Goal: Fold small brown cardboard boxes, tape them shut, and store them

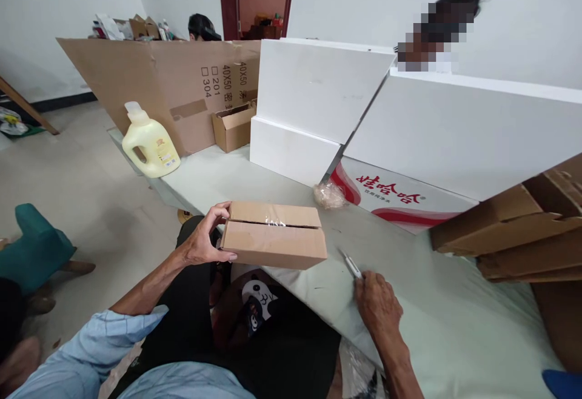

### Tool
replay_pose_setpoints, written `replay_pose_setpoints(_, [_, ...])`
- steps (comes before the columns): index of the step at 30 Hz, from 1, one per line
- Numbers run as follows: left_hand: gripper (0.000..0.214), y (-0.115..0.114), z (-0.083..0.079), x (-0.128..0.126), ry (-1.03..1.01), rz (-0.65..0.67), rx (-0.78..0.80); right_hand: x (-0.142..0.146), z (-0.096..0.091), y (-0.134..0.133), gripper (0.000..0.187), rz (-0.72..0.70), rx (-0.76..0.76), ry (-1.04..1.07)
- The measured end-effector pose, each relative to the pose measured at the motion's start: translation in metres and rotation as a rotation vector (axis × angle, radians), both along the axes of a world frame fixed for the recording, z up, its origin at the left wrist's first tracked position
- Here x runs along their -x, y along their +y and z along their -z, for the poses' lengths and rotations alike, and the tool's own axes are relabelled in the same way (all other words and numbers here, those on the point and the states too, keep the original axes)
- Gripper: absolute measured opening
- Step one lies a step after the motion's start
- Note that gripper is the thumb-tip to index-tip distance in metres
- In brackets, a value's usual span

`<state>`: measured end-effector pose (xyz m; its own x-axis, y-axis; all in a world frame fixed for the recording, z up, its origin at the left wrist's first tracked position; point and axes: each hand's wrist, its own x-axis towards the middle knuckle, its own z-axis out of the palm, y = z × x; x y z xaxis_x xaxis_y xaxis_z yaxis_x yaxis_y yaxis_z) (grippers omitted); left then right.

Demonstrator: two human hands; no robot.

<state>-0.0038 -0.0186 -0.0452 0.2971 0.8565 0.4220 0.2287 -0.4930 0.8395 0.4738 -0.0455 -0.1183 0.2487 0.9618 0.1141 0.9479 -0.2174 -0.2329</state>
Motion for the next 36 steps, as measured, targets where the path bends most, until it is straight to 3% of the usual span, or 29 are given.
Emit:
replay_pose_setpoints(2, [0.077, -0.002, -0.002, 0.0, 0.007, 0.001, -0.017, 0.005, -0.017, 0.002, 0.032, 0.102, -0.138, 0.196])
replay_pose_setpoints(4, [0.077, -0.003, -0.004, 0.0, 0.013, 0.008, -0.038, 0.016, -0.047, 0.001, 0.035, 0.083, -0.34, 0.365])
replay_pose_setpoints(7, [0.077, -0.005, -0.008, -0.002, 0.031, 0.011, -0.074, 0.047, -0.104, -0.008, 0.033, -0.259, -0.508, 0.376])
replay_pose_setpoints(10, [0.076, -0.008, -0.012, -0.004, 0.055, 0.014, -0.128, 0.085, -0.156, -0.017, 0.022, -0.682, -0.48, 0.257])
replay_pose_setpoints(13, [0.076, -0.012, -0.017, -0.006, 0.088, 0.021, -0.181, 0.112, -0.185, -0.018, 0.017, -0.915, -0.409, 0.162])
replay_pose_setpoints(21, [0.081, -0.016, -0.02, -0.006, 0.126, 0.015, -0.225, 0.12, -0.203, -0.011, 0.025, -1.011, -0.437, -0.069])
replay_pose_setpoints(31, [0.083, -0.019, -0.025, -0.01, 0.166, 0.028, -0.232, 0.135, -0.218, -0.008, 0.045, -0.998, -0.51, -0.406])
replay_pose_setpoints(36, [0.086, -0.019, -0.022, -0.009, 0.175, 0.022, -0.247, 0.137, -0.224, -0.009, 0.04, -1.001, -0.522, -0.386])
